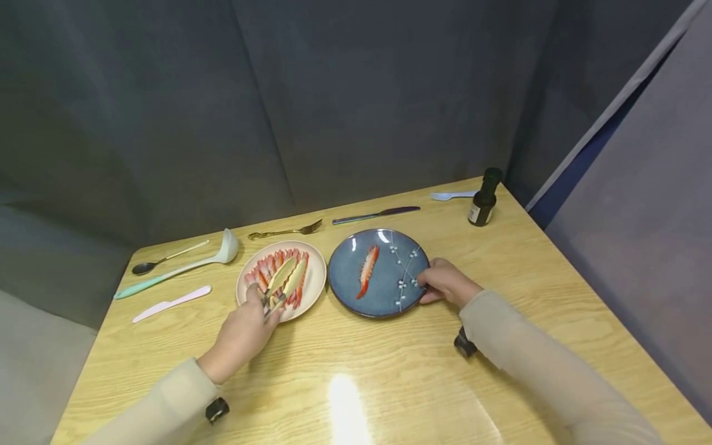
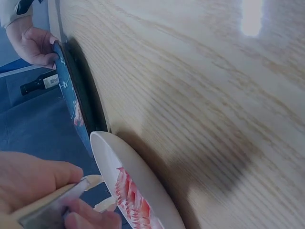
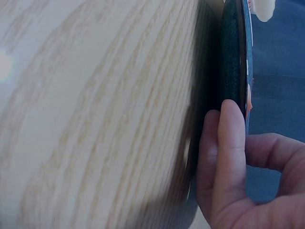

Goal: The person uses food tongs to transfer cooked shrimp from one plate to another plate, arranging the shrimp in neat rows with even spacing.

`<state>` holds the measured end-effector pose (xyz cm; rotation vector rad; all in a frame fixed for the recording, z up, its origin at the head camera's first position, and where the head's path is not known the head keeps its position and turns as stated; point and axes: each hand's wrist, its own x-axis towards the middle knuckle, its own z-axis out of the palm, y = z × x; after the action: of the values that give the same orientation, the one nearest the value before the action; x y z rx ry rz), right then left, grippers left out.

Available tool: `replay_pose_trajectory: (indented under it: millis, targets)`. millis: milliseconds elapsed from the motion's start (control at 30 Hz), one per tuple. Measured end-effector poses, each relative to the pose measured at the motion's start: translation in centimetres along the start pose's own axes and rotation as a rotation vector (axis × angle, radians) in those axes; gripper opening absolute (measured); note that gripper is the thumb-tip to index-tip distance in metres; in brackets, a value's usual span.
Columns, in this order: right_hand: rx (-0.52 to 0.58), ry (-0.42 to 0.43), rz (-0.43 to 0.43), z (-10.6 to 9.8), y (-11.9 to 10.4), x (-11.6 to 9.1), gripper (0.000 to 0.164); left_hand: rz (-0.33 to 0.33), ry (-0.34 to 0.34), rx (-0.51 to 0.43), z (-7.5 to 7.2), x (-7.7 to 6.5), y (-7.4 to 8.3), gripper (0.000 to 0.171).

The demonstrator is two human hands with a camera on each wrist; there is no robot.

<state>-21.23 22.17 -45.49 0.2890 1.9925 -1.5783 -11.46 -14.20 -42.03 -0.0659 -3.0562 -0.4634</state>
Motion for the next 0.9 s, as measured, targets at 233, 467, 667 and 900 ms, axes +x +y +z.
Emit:
replay_pose_trajectory:
  millis: [233, 467, 667, 900]
  targets:
    - [-0.003, 0.000, 0.010, 0.05, 0.06, 0.12, 0.046, -0.030, -0.035, 0.017, -0.42, -0.42, -0.10, 0.047]
    - [-0.007, -0.004, 0.001, -0.04, 0.06, 0.19, 0.046, 0.018, -0.005, 0.027, -0.31, -0.81, 0.09, 0.046]
    - [-0.009, 0.005, 0.005, 0.05, 0.05, 0.25, 0.047, 0.024, -0.004, 0.050, -0.34, -0.72, 0.27, 0.047]
    - [-0.011, 0.019, 0.015, 0.05, 0.19, 0.33, 0.050, 0.028, 0.000, 0.027, -0.53, -0.47, 0.69, 0.043]
